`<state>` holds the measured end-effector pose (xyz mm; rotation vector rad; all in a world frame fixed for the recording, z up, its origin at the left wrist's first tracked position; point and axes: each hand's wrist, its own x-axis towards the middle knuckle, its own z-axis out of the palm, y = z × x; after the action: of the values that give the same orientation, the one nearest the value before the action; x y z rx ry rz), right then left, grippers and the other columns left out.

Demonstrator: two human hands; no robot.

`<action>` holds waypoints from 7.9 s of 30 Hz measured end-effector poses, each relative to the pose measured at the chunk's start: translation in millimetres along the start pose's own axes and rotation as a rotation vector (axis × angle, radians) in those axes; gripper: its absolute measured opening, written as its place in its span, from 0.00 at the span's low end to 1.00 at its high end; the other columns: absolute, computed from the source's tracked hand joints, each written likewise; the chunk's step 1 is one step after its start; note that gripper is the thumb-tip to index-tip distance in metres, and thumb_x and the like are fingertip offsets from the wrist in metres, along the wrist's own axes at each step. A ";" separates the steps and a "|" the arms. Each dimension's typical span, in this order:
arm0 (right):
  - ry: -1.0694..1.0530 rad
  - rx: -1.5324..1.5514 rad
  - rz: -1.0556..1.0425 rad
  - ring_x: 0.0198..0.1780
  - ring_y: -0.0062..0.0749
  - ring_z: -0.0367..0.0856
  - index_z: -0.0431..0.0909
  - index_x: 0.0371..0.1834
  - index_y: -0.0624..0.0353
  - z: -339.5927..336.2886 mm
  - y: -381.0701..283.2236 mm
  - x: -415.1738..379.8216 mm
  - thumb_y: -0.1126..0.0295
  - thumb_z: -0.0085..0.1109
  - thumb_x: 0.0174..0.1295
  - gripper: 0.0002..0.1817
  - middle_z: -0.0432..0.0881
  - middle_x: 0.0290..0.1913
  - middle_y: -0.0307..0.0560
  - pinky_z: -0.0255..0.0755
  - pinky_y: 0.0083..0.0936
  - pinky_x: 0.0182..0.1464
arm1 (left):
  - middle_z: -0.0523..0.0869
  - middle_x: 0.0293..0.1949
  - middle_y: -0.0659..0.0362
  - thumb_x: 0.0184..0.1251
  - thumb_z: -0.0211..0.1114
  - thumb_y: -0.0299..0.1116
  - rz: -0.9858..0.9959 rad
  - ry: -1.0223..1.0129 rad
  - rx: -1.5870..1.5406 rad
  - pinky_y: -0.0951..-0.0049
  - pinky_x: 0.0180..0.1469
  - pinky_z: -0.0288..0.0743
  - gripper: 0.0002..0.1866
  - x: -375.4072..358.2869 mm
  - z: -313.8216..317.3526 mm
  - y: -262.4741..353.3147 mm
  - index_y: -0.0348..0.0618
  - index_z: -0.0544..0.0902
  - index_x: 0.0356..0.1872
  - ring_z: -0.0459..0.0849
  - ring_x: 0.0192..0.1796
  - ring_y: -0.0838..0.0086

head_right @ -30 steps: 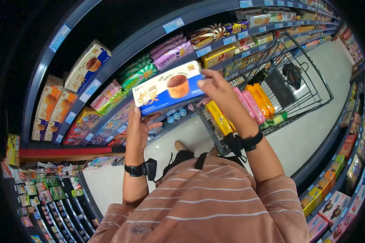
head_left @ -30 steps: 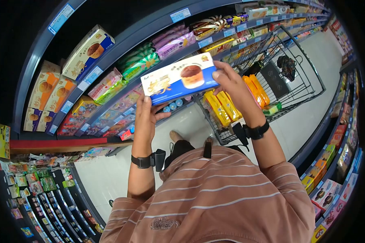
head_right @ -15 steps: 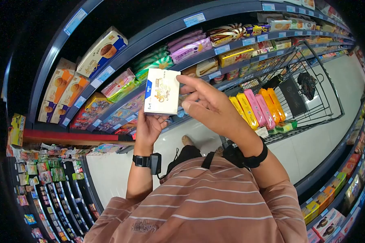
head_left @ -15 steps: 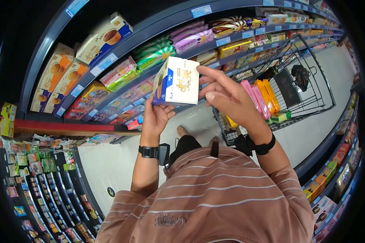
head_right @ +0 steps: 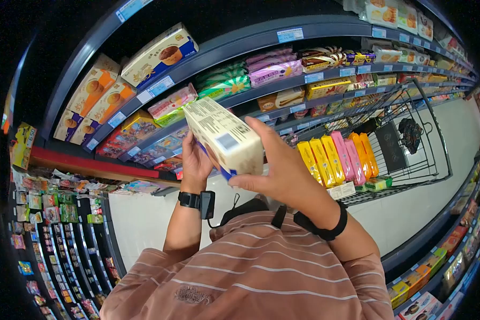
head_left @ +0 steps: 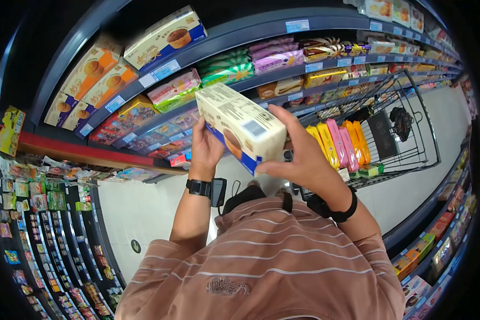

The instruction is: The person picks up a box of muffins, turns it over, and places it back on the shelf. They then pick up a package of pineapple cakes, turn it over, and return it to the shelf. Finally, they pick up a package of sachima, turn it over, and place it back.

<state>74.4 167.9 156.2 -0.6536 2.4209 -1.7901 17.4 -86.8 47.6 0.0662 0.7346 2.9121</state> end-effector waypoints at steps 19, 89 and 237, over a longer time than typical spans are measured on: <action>-0.087 -0.574 -0.498 0.73 0.54 0.69 0.64 0.74 0.58 57.6 0.4 41.7 0.71 0.79 0.41 0.51 0.70 0.73 0.54 0.66 0.46 0.71 | 0.77 0.69 0.51 0.80 0.55 0.57 0.076 0.106 0.214 0.58 0.72 0.72 0.34 -0.9 17.2 69.8 0.42 0.68 0.73 0.76 0.70 0.61; 0.056 -0.462 -0.461 0.64 0.54 0.76 0.71 0.69 0.56 91.7 -27.1 138.0 0.77 0.74 0.44 0.42 0.78 0.63 0.54 0.69 0.42 0.68 | 0.73 0.71 0.49 0.69 0.56 0.71 -0.066 -0.110 0.677 0.52 0.51 0.89 0.51 -5.0 -33.9 217.5 0.42 0.55 0.81 0.78 0.68 0.59; 0.036 -0.287 -0.108 0.62 0.33 0.77 0.72 0.67 0.64 31.7 11.3 314.9 0.67 0.70 0.64 0.30 0.83 0.59 0.53 0.69 0.29 0.65 | 0.69 0.66 0.40 0.71 0.66 0.30 0.889 0.260 1.805 0.69 0.49 0.83 0.32 76.7 4.2 174.6 0.31 0.65 0.73 0.86 0.45 0.68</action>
<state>-205.7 26.1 198.1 -0.7946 2.7448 -1.5120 -79.5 -226.0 134.9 0.2045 3.5936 1.4820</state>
